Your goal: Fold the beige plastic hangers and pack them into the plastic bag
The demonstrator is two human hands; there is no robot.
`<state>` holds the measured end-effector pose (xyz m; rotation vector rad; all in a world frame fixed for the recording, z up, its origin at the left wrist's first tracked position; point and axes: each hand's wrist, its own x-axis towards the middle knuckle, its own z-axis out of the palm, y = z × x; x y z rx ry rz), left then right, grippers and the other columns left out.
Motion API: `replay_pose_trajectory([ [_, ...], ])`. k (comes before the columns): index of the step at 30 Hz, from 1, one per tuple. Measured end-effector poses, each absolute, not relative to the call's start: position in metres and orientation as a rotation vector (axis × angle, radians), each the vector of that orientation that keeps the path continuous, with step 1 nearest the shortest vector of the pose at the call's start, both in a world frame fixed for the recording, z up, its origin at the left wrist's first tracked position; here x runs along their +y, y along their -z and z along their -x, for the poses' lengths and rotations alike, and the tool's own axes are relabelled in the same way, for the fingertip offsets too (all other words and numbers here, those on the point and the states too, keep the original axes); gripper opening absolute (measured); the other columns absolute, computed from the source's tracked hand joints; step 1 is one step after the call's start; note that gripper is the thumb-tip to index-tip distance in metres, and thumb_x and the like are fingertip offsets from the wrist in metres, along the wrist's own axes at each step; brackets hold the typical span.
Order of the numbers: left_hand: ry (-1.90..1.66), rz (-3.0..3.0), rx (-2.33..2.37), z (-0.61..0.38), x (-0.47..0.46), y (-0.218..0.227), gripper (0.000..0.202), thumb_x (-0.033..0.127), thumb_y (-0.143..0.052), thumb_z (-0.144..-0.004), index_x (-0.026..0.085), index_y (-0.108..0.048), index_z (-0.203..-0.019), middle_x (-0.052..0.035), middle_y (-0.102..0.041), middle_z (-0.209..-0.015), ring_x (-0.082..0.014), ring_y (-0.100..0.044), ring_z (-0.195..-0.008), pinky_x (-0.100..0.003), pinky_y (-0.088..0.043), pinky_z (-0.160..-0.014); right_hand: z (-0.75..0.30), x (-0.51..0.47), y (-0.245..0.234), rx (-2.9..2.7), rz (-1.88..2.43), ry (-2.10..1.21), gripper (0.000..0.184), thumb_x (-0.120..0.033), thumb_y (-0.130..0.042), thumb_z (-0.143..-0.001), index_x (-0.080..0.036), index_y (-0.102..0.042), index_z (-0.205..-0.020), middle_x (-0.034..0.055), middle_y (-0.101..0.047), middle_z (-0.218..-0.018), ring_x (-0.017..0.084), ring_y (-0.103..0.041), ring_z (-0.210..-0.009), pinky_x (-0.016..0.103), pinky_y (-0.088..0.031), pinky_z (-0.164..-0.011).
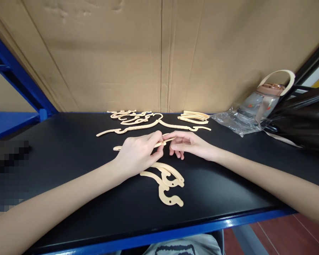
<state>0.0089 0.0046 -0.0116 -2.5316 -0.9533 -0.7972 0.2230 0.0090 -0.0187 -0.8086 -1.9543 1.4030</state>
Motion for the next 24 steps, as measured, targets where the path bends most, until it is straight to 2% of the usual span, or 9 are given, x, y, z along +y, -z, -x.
replay_pose_trajectory([
  [2, 0.776, 2.521, -0.972, -0.008, 0.006, 0.011, 0.008, 0.023, -0.044, -0.089, 0.019, -0.050, -0.085, 0.0022, -0.064, -0.070, -0.0127, -0.059, -0.058, -0.022, -0.031, -0.047, -0.222, 0.005, 0.020, -1.973, 0.834, -1.222, 0.052, -0.030, -0.059, -0.088, -0.023, -0.041, -0.136, 0.0001, -0.063, -0.082, 0.011, -0.057, -0.063, 0.024, -0.049, -0.057],
  [4, 0.745, 2.505, -1.037, -0.007, 0.007, 0.011, 0.008, 0.022, -0.044, -0.089, 0.019, -0.050, -0.087, 0.0003, -0.064, -0.075, -0.0152, -0.061, -0.066, -0.023, -0.033, -0.050, -0.222, 0.001, 0.021, -2.040, 0.855, -0.887, 0.058, -0.026, -0.059, -0.087, -0.028, -0.034, -0.140, -0.0020, -0.061, -0.081, 0.011, -0.057, -0.064, 0.024, -0.048, -0.059],
  [6, 0.698, 2.500, -1.115, -0.008, 0.008, 0.011, 0.008, 0.021, -0.044, -0.090, 0.018, -0.051, -0.088, -0.0012, -0.065, -0.079, -0.0177, -0.062, -0.073, -0.025, -0.035, -0.052, -0.221, -0.004, 0.021, -2.154, 0.849, -0.537, 0.048, -0.025, -0.056, -0.089, -0.028, -0.040, -0.135, -0.0018, -0.061, -0.082, 0.011, -0.056, -0.065, 0.025, -0.047, -0.061],
  [9, 0.598, 2.525, -1.155, -0.008, 0.008, 0.011, 0.013, 0.021, -0.042, -0.091, 0.018, -0.052, -0.086, -0.0031, -0.065, -0.081, -0.0206, -0.061, -0.080, -0.027, -0.038, -0.055, -0.220, -0.011, 0.017, -2.355, 0.793, -0.187, 0.025, -0.033, -0.052, -0.092, -0.022, -0.059, -0.113, 0.0022, -0.064, -0.083, 0.013, -0.058, -0.069, 0.027, -0.045, -0.063],
  [11, 0.546, 2.542, -1.167, -0.008, 0.008, 0.010, 0.016, 0.021, -0.039, -0.092, 0.018, -0.053, -0.084, -0.0034, -0.064, -0.080, -0.0209, -0.059, -0.079, -0.028, -0.040, -0.057, -0.219, -0.014, 0.013, -2.464, 0.761, -0.046, 0.028, -0.042, -0.052, -0.092, -0.019, -0.064, -0.102, 0.0055, -0.066, -0.087, 0.017, -0.060, -0.076, 0.028, -0.045, -0.064],
  [15, 0.501, 2.552, -1.218, -0.008, 0.008, 0.008, 0.017, 0.019, -0.036, -0.091, 0.018, -0.051, -0.082, -0.0034, -0.062, -0.079, -0.0213, -0.057, -0.078, -0.029, -0.040, -0.058, -0.216, -0.017, 0.010, -2.598, 0.780, 0.043, 0.039, -0.051, -0.055, -0.088, -0.016, -0.067, -0.101, 0.0066, -0.067, -0.093, 0.019, -0.061, -0.082, 0.029, -0.045, -0.067],
  [20, 0.424, 2.572, -1.255, -0.008, 0.009, 0.009, 0.021, 0.020, -0.033, -0.092, 0.018, -0.051, -0.081, -0.0046, -0.060, -0.081, -0.0227, -0.056, -0.082, -0.030, -0.040, -0.061, -0.215, -0.018, 0.012, -2.675, 0.801, 0.069, 0.029, -0.036, -0.047, -0.096, -0.017, -0.069, -0.094, 0.0042, -0.066, -0.087, 0.015, -0.061, -0.077, 0.026, -0.043, -0.065],
  [24, 0.487, 2.587, -1.358, -0.009, 0.010, 0.009, 0.029, 0.027, -0.026, -0.098, 0.019, -0.051, -0.084, -0.0034, -0.061, -0.080, -0.0213, -0.058, -0.078, -0.029, -0.039, -0.060, -0.214, -0.022, 0.010, -2.649, 0.853, 0.046, 0.028, -0.039, -0.052, -0.093, -0.017, -0.070, -0.093, 0.0027, -0.066, -0.088, 0.014, -0.061, -0.077, 0.025, -0.042, -0.064],
])
